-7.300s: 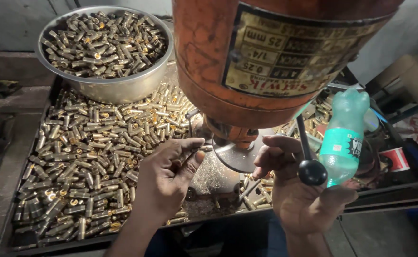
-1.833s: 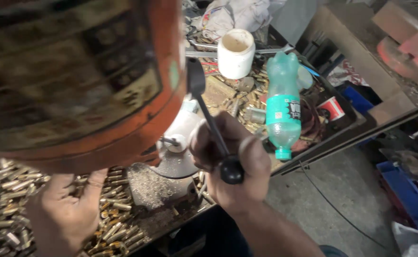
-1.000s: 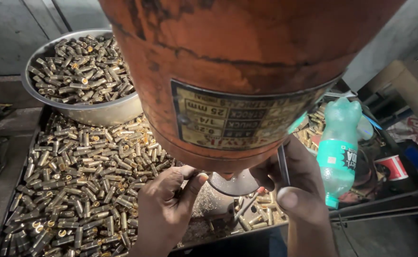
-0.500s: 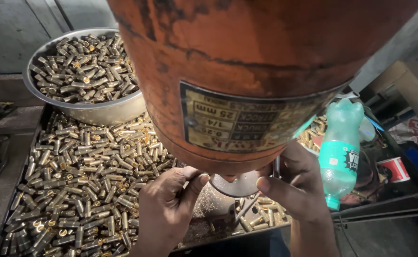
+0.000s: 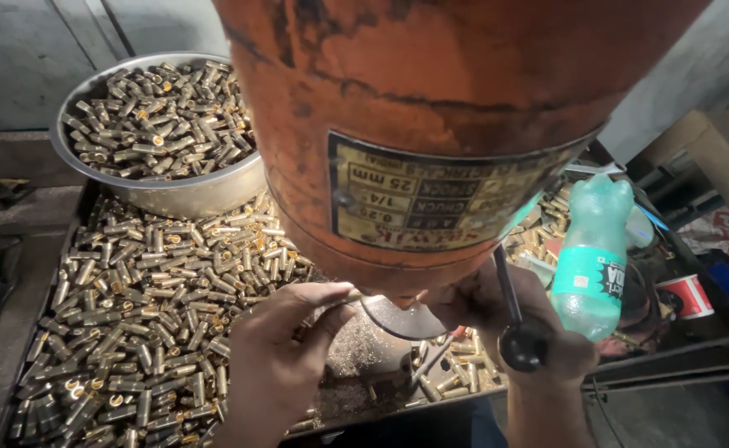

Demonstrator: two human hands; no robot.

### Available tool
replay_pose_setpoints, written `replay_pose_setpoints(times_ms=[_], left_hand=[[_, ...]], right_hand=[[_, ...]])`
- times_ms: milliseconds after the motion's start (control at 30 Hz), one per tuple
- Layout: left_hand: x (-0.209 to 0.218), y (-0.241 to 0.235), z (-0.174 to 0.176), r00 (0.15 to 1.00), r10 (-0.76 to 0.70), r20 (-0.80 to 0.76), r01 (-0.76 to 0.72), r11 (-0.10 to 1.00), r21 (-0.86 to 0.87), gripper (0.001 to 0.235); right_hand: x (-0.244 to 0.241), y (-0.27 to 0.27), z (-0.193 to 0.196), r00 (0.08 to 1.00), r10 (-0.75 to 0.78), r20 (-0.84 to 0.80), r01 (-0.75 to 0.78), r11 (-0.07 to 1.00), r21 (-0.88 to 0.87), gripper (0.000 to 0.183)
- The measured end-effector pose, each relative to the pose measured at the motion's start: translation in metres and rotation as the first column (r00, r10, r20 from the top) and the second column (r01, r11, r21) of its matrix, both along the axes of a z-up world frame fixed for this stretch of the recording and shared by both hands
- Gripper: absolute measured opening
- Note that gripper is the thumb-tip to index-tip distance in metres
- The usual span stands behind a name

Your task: Polishing or deburring small brass metal casings using a bench-top motorized machine.

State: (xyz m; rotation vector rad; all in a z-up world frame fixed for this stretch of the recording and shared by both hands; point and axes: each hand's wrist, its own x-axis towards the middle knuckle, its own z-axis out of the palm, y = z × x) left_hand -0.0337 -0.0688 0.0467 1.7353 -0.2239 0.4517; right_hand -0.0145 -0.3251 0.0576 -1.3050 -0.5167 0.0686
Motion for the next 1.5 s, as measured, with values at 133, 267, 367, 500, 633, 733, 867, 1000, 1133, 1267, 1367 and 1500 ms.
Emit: replay_pose_setpoints(times_ms=[133,267,367,500,633,733,867,1000,1133,1267,1367,1500], left_hand=[[0.018,0.044,-0.041,0.926,-0.144,-0.348,-0.139,0.728,-0.671,0.019],[0.04,0.086,-0.039,0.918,-0.246,-0.31,-0.113,0.589,-0.801,0.018],[0.044,0.073,0.001,0.913,0.073,-0.402,-0.034,0.994,0.103,0.023],[0.059,0.064,-0.031,0.983,0.108,-0.146,0.028,0.701,0.713,0.026],[0.063,0.055,-0.045,0.965,0.127,-0.231,0.148,0.463,0.874,0.03],[0.064,0.052,-0.048,0.977,0.1,-0.186,0.145,0.325,0.934,0.026],[0.056,0.051,-0.027,0.94,0.124,-0.319,0.214,0.515,0.83,0.022],[0.036,0.043,0.009,0.968,-0.035,-0.247,0.145,0.885,0.442,0.026],[0.016,0.027,0.006,0.937,-0.173,-0.304,0.181,0.984,-0.004,0.021],[0.005,0.01,0.009,0.959,-0.168,-0.227,0.17,0.985,-0.011,0.024],[0.004,0.005,0.004,0.987,-0.083,-0.138,0.096,0.991,0.089,0.023],[0.0,0.001,0.004,0.99,-0.008,0.143,-0.03,0.964,0.265,0.021]], right_hand=[[0.003,-0.018,-0.026,0.996,-0.028,-0.084,0.028,1.0,-0.009,0.149],[0.0,-0.012,-0.018,0.997,-0.054,-0.047,0.054,0.999,-0.002,0.146],[-0.001,-0.01,-0.012,0.993,-0.093,-0.07,0.092,0.995,-0.03,0.147],[0.001,-0.013,-0.015,0.992,-0.084,-0.089,0.085,0.996,0.009,0.145],[0.001,-0.017,-0.021,0.999,-0.011,-0.033,0.013,0.999,0.047,0.139],[0.0,-0.016,-0.019,0.999,-0.032,-0.042,0.034,0.997,0.068,0.134],[0.0,-0.012,-0.014,0.999,-0.019,-0.033,0.022,0.998,0.067,0.129],[0.002,-0.011,-0.016,1.0,-0.021,0.012,0.022,0.999,-0.026,0.14],[0.005,-0.013,-0.026,0.999,0.014,0.043,-0.011,0.998,-0.068,0.154],[-0.002,0.001,0.002,0.993,-0.11,-0.035,0.101,0.975,-0.196,0.16],[-0.003,-0.002,0.0,0.994,-0.096,-0.054,0.084,0.977,-0.198,0.16],[-0.004,0.004,0.005,0.992,-0.117,-0.039,0.11,0.984,-0.142,0.154]])
